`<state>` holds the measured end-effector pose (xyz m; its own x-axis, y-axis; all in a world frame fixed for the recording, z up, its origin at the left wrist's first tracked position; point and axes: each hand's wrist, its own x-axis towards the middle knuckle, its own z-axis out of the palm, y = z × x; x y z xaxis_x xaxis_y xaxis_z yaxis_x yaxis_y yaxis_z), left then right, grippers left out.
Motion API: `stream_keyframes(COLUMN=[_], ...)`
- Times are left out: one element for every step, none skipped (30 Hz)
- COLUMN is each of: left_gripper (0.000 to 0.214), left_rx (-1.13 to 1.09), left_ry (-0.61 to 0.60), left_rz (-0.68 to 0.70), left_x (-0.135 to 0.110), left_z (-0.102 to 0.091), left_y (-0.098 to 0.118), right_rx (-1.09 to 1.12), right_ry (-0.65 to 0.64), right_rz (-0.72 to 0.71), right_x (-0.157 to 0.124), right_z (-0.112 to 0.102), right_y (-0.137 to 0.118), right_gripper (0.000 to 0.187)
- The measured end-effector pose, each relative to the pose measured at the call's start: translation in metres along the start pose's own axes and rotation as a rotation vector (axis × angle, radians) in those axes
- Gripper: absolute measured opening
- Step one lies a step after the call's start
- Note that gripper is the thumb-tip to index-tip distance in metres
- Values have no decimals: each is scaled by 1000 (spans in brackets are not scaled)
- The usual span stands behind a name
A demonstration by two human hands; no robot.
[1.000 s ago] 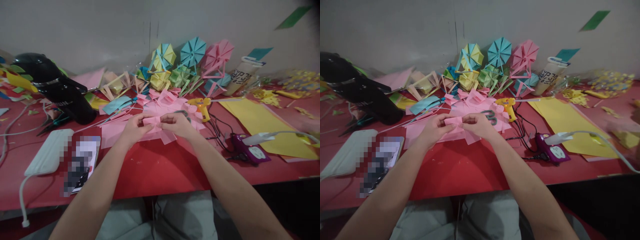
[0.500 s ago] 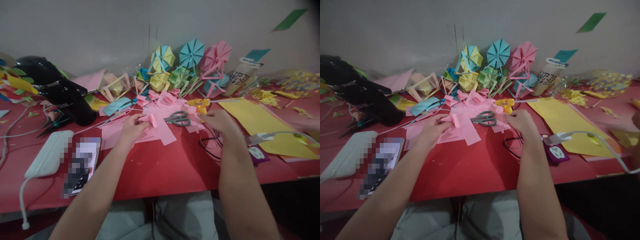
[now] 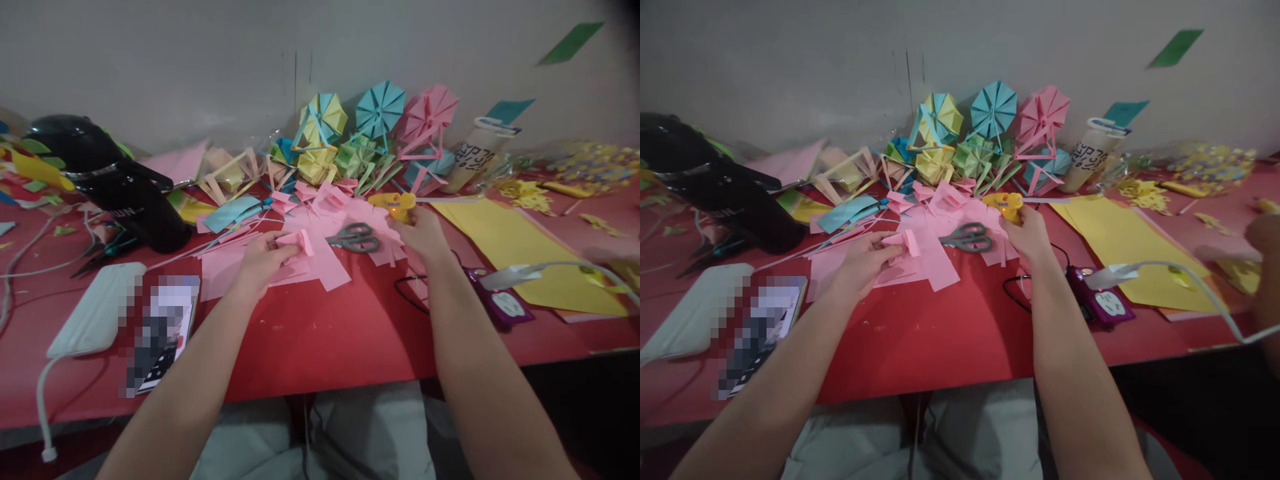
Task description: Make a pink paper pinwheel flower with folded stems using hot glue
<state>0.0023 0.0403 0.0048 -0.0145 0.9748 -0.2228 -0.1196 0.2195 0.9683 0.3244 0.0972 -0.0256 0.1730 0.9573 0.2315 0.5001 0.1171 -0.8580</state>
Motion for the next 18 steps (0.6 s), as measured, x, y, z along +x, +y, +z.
stream_keyframes(left_gripper=[37, 38, 39, 40, 39, 37, 34, 32, 29, 28, 27, 27, 27, 27, 27, 27, 27, 27], left_rx=[9, 18, 24, 25, 19, 5, -17, -38, -58, -71, -77, -79, -80, -84, -92, -102, -112, -120], left_ry=[10, 20, 27, 35, 38, 40, 38, 31, 23, 18, 17, 17, 18, 16, 9, -1, -8, -14], left_rz=[-4, -13, -23, -27, -21, -10, 3, 11, 16, 15, 13, 10, 9, 6, 3, 0, -3, -6], left_x=[0, 0, 0, 1, 1, 2, 3, 3, 4, 4, 5, 5, 5, 5, 5, 5, 4, 4], left_z=[0, 0, 0, 0, 0, 0, 0, -1, -1, -1, -1, -1, -1, -1, -1, -1, 0, 0], left_y=[0, 1, 1, 1, 1, 1, 1, 1, 1, 1, 0, 0, 0, 0, 0, 0, 0, 0], right_rx=[84, 150, 206, 239, 254, 263, 263, 259, 255, 248, 242, 236, 231, 226, 222, 219, 216, 212], right_ry=[-27, -99, -152, -200, -248, -300, -348, -393, -433, -465, -490, -506, -515, -519, -521, -521, -523, -525], right_rz=[28, 42, 27, 8, -1, -6, -10, -15, -23, -36, -51, -64, -76, -84, -90, -95, -97, -100], right_x=[-5, -10, -16, -21, -27, -31, -35, -39, -41, -43, -44, -45, -45, -46, -45, -45, -45, -45], right_z=[3, 5, 8, 10, 12, 13, 15, 17, 19, 20, 22, 24, 26, 28, 29, 30, 31, 31], right_y=[-11, -23, -35, -46, -56, -64, -70, -75, -79, -81, -82, -83, -83, -83, -83, -82, -82, -81], right_gripper=[31, 33, 33, 32, 31, 31, 32, 33, 34, 35, 36, 37, 39, 40, 41, 43, 43, 44])
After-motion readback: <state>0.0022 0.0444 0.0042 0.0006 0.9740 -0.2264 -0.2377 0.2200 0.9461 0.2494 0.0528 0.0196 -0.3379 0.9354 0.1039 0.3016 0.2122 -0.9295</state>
